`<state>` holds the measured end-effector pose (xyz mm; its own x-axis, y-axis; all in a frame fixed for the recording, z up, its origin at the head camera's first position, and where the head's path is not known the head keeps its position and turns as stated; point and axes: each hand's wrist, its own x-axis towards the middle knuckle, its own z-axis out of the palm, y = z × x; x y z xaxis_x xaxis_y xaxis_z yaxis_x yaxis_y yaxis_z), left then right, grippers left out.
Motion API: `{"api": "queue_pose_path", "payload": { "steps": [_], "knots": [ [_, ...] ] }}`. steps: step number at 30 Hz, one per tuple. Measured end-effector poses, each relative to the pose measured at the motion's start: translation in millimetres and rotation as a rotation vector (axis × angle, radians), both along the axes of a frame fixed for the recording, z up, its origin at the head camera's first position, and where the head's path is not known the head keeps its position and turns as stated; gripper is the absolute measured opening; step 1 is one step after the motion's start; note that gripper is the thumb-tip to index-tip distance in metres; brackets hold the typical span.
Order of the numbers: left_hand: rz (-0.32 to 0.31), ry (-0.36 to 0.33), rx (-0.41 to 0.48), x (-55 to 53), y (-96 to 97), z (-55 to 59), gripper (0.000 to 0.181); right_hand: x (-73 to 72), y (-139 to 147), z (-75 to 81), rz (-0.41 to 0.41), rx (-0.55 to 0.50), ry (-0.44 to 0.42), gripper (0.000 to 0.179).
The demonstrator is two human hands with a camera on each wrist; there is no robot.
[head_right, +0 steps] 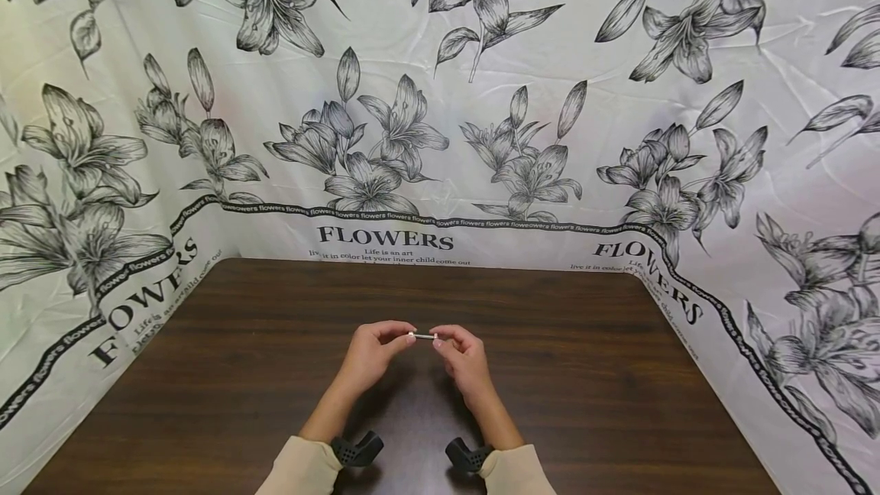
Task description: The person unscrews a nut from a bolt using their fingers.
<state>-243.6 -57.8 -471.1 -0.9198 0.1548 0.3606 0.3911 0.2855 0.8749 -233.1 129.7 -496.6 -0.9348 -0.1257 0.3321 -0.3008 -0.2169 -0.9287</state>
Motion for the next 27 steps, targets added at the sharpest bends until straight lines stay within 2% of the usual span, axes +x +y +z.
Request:
{"api": "queue_pose_path", "payload": {
  "steps": [9,17,20,23,27],
  "knots": [
    [0.004,-0.001,0.016,0.3,-1.3,0.8,0.009,-0.6,0.2,-0.8,-0.006,-0.001,0.079,0.021],
    [0.006,-0.003,0.003,-0.2,-1.3,0.4,0.008,-1.1,0.8,-0.6,-0.019,0.007,0.104,0.028],
    [0.006,-0.005,-0.001,-0.2,-1.0,0.5,0.008,0.4,0.6,3.7,-0.006,0.002,0.071,0.029],
    [0.004,0.009,-0.004,0.3,-0.9,0.0,0.01,6.6,-0.9,15.7,-0.018,0.042,0.0,0.024],
    [-0.001,0.028,0.004,0.1,-0.4,-1.5,0.011,13.7,-3.2,29.7,-0.058,0.125,-0.089,0.03]
  ]
}}
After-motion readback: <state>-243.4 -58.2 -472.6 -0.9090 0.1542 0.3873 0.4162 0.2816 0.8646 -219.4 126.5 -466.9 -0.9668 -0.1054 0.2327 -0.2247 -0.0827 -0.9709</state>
